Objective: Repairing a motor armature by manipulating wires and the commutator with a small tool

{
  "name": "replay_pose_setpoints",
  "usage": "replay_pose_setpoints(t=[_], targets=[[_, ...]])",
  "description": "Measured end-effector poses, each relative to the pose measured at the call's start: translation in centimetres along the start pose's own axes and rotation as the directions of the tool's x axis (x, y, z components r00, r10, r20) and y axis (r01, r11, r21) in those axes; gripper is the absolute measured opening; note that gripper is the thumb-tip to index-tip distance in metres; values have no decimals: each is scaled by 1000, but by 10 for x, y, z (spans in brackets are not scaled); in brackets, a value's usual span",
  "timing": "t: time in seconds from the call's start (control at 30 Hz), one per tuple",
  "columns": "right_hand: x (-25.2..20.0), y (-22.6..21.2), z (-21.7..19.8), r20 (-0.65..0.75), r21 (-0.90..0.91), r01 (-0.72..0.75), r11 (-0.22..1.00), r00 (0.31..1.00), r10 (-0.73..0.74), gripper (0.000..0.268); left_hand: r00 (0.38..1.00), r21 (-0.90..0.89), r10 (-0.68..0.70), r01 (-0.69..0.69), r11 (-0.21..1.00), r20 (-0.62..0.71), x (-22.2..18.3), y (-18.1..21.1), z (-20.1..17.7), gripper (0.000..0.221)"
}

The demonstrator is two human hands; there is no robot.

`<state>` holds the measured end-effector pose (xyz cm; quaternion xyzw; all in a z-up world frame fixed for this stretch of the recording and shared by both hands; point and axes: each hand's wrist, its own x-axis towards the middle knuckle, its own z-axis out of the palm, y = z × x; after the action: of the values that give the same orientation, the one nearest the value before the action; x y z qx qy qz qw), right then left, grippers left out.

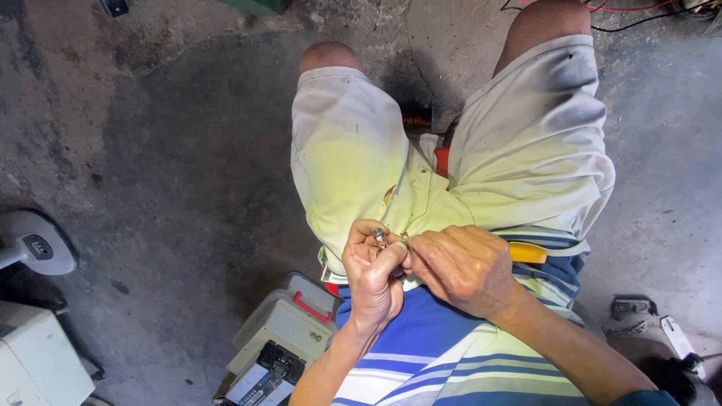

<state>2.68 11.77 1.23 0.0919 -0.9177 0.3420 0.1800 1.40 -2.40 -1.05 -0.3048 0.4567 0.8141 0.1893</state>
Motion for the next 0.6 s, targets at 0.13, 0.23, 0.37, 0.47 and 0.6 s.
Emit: replay_pose_setpoints(t=[0.13, 0.23, 0.37, 0.47, 0.6], targets=[[-6, 1, 3, 2, -29, 11, 1000, 1000, -11, 10, 999, 1, 36, -36, 999, 14, 0, -2, 0, 35], [-5, 0, 2, -5, -41, -6, 999, 1000, 5, 11, 998, 10, 53, -53, 999, 36, 2, -9, -7, 34], [-10, 1, 3, 51, -91, 1, 996, 999, 4, 14, 997, 23, 63, -64, 998, 40, 3, -8, -6, 35], [-10, -1, 4, 50, -115, -12, 993, 999, 18, 13, 997, 33, 68, -70, 997, 43, 3, -8, -4, 35], [-12, 0, 2, 67, -94, -18, 995, 997, 24, 14, 993, 75, 113, -114, 991, 26, 4, -11, -4, 31]])
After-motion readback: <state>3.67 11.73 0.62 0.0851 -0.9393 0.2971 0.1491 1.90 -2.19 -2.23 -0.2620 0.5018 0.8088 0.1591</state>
